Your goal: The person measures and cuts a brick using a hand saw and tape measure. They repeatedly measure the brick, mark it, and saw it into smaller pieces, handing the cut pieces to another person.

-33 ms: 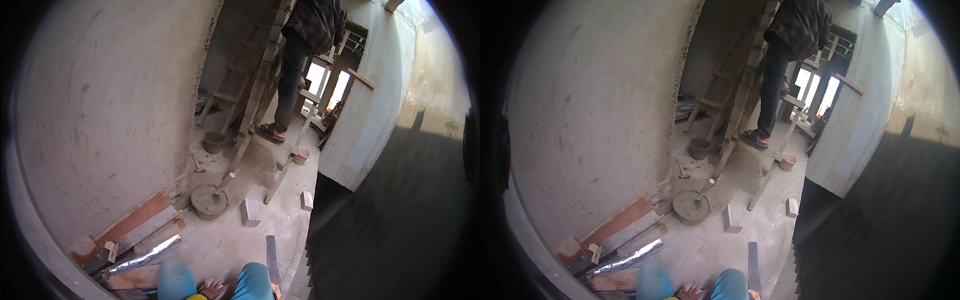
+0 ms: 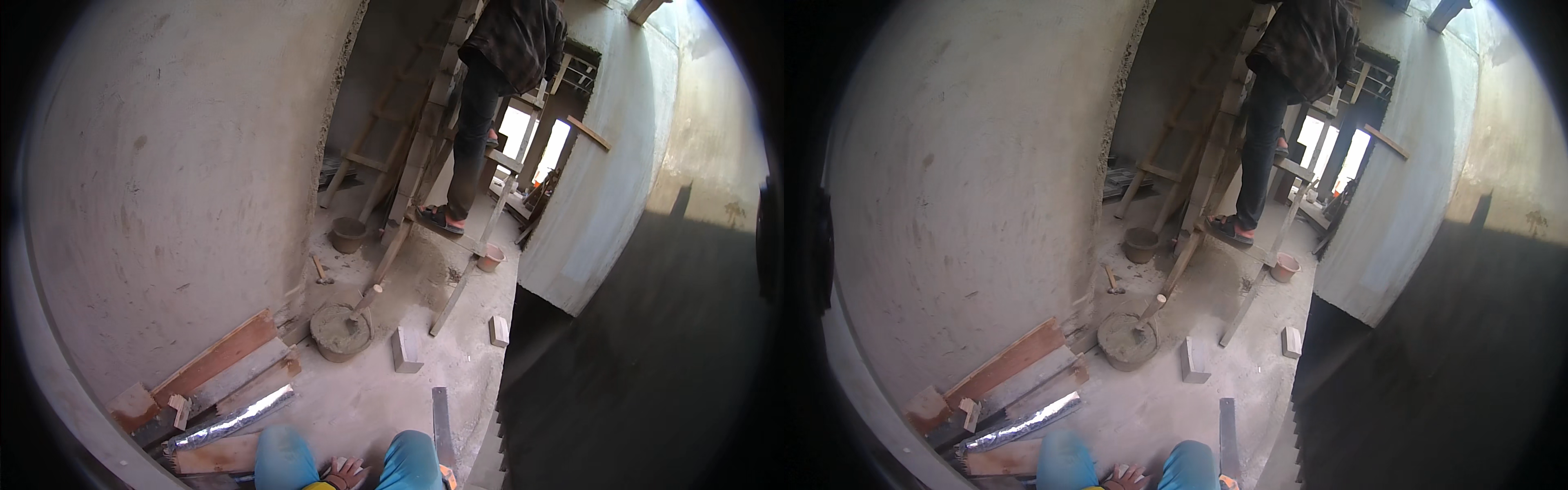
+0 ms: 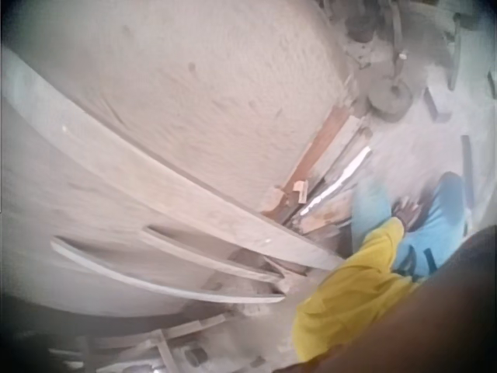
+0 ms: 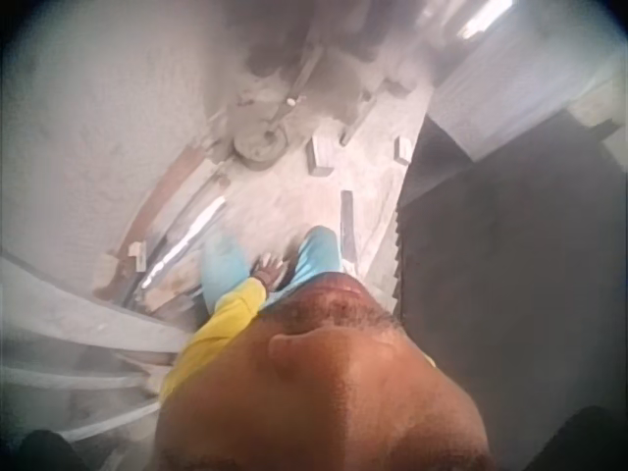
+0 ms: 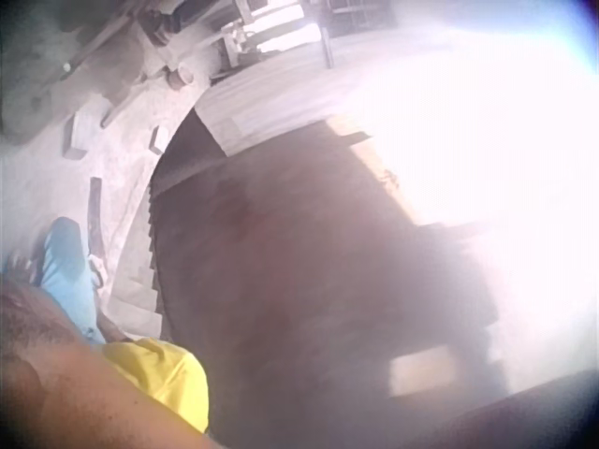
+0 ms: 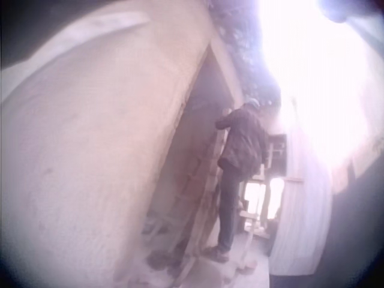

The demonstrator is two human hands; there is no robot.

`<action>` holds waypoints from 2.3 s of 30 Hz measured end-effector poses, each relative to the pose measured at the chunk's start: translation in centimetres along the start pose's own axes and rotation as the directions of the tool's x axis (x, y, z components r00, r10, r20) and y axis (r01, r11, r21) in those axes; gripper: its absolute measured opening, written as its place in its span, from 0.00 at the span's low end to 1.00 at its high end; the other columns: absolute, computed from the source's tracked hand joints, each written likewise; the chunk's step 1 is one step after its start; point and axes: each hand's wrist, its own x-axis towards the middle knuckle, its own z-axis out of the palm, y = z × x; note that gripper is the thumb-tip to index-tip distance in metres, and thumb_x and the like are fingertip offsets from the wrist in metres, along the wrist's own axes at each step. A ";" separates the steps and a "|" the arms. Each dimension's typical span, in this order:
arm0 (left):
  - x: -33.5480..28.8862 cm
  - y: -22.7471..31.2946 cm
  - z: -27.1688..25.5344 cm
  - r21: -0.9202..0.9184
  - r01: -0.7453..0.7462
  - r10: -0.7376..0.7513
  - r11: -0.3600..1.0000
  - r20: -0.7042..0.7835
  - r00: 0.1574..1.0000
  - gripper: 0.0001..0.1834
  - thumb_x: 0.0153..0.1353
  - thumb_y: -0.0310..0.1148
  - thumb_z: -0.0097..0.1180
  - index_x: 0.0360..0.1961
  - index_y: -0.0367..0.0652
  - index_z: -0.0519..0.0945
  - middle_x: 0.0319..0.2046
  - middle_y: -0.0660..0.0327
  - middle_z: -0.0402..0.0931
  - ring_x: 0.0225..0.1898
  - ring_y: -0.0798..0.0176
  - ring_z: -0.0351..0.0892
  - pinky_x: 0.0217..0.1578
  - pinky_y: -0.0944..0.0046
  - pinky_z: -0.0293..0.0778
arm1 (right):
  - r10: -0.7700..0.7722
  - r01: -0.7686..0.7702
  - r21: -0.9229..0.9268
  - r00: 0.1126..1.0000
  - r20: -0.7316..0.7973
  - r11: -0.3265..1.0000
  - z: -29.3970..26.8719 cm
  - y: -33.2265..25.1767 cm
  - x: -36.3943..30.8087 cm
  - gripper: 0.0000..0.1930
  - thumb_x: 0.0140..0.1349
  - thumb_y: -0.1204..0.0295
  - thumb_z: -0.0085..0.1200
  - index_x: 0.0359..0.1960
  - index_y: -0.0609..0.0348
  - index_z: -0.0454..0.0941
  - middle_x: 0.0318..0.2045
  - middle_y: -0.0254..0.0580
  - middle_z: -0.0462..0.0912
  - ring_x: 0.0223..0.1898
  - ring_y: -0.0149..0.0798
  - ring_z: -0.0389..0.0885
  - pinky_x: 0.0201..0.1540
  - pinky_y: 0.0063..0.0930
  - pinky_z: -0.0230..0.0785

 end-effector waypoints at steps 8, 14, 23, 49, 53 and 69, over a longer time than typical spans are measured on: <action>-0.2 -0.3 -4.0 -0.204 0.010 -0.004 0.979 0.032 0.999 0.28 0.76 0.46 0.33 0.75 0.60 0.62 0.79 0.58 0.48 0.78 0.42 0.46 0.73 0.32 0.47 | -0.012 0.001 0.085 0.990 0.139 0.996 1.4 -1.4 0.1 0.52 0.57 0.43 0.66 0.74 0.61 0.54 0.66 0.62 0.72 0.66 0.60 0.73 0.69 0.45 0.65; -1.1 1.4 -11.0 -0.198 0.064 -0.020 0.978 0.216 0.976 0.28 0.77 0.46 0.31 0.75 0.60 0.62 0.80 0.58 0.44 0.79 0.41 0.43 0.74 0.33 0.43 | 0.021 -0.063 0.180 0.974 0.227 0.982 0.8 1.0 0.5 0.51 0.58 0.43 0.65 0.73 0.63 0.57 0.65 0.63 0.73 0.66 0.60 0.73 0.69 0.45 0.64; -1.1 0.7 -8.9 -0.247 0.069 -0.022 0.966 0.187 0.982 0.30 0.75 0.44 0.32 0.77 0.59 0.58 0.80 0.56 0.42 0.78 0.37 0.40 0.75 0.32 0.41 | 0.003 -0.018 0.085 0.985 0.174 0.996 1.1 0.6 3.0 0.46 0.61 0.43 0.62 0.70 0.68 0.64 0.62 0.65 0.76 0.64 0.62 0.75 0.69 0.45 0.64; 0.2 -0.6 -5.8 -0.133 -0.034 0.044 0.991 0.070 0.997 0.36 0.68 0.47 0.43 0.78 0.59 0.57 0.79 0.51 0.48 0.78 0.38 0.44 0.73 0.30 0.40 | -0.045 0.023 -0.290 0.997 -0.069 0.957 1.8 -3.7 0.3 0.45 0.66 0.41 0.55 0.71 0.70 0.63 0.62 0.72 0.74 0.65 0.65 0.73 0.68 0.49 0.65; 0.7 0.4 -6.6 -0.121 -0.045 0.073 0.992 0.240 0.968 0.40 0.66 0.47 0.46 0.79 0.58 0.54 0.79 0.50 0.45 0.79 0.39 0.42 0.74 0.31 0.39 | -0.087 0.048 -0.274 0.987 -0.134 0.960 1.9 -1.9 0.3 0.46 0.65 0.41 0.56 0.70 0.71 0.63 0.63 0.72 0.73 0.65 0.65 0.72 0.68 0.50 0.65; 0.9 0.5 -2.6 0.401 -0.471 0.416 0.786 0.222 0.882 0.24 0.62 0.42 0.54 0.58 0.47 0.83 0.70 0.60 0.67 0.77 0.49 0.50 0.73 0.31 0.45 | -0.108 0.072 -0.224 0.983 -0.151 0.972 1.9 -3.9 -1.0 0.42 0.64 0.47 0.60 0.70 0.66 0.64 0.61 0.68 0.74 0.64 0.64 0.73 0.66 0.50 0.66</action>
